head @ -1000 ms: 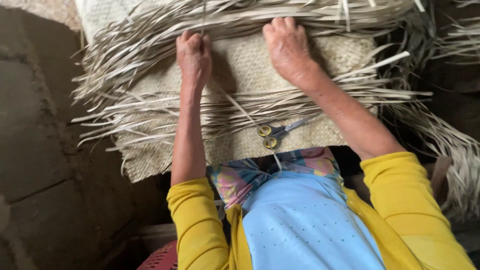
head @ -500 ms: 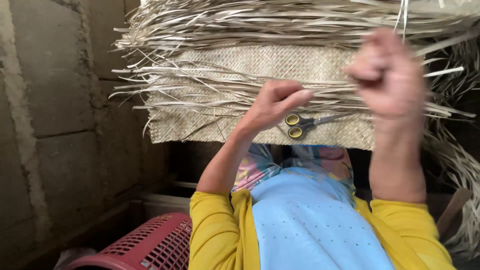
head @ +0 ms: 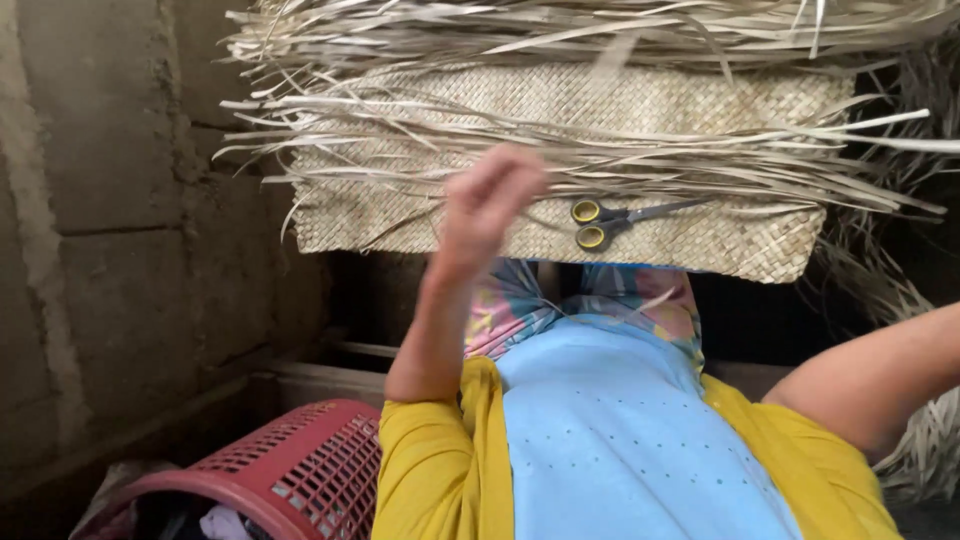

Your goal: Trimming the ends of dried plant strips using scissors to prepare them for weaving

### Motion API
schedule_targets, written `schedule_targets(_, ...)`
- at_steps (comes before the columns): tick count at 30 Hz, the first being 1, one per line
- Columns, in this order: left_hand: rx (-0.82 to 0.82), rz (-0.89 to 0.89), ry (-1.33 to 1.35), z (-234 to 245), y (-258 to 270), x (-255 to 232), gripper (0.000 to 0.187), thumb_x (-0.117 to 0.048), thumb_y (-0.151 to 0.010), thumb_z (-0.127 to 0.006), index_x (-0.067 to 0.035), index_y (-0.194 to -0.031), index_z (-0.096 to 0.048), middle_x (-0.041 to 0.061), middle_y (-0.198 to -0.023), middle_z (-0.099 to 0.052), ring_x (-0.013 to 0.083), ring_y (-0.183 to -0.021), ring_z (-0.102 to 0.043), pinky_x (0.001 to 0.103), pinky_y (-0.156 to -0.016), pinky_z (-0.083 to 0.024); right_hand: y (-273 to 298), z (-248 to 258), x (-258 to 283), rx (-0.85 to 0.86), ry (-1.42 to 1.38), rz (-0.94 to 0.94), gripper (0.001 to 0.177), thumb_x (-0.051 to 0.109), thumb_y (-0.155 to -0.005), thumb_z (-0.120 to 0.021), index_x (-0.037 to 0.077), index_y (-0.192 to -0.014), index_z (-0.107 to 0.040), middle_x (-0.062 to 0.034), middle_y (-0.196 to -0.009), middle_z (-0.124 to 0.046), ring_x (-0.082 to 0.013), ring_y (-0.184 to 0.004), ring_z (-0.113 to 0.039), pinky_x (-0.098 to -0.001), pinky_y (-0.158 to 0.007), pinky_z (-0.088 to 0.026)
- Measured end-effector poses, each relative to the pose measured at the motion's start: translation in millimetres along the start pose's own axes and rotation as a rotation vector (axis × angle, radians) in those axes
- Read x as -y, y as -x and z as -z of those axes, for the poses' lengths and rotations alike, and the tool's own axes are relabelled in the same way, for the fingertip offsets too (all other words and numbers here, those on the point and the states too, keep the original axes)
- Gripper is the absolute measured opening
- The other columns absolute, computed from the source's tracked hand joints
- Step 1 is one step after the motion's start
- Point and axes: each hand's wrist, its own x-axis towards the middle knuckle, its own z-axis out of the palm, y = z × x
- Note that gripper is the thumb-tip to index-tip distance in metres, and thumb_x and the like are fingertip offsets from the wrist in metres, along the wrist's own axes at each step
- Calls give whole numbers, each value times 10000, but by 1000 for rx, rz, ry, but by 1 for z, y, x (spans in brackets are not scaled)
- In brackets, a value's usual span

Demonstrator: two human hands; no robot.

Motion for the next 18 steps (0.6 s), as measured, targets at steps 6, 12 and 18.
schedule_targets(6, 377, -402, -506, -58, 28, 2, 163, -289, -981, -673, -128, -954, -664, -8, -793, -494, 185, -759, -437, 350, -742, -355, -104, -444, -102, 287, 893, 56, 570, 390, -1039, -510, -63, -1384, -503, -255, -1431, -528, -363, -1363, -510, -469, -1171, -422)
schedule_targets(12, 235, -165, -277, -40, 26, -16, 82, -120, -989, -640, -79, -920, -656, 34, -850, -647, 131, -773, -599, 286, -738, -495, -100, -533, -134, 198, 789, -409, 282, 234, -1025, -615, 34, -1223, -623, -28, -859, -610, -87, -771, -574, -202, -593, -472)
schedule_targets(18, -16, 177, 469, 49, -17, -2, 199, -139, -973, -682, -151, -821, -555, -53, -697, -476, 51, -572, -415, 194, -512, -363, -78, -490, -73, 4, 899, -519, 147, 72, -978, -675, 2, -1055, -778, -5, -719, -667, -36, -535, -407, -182, -465, -251)
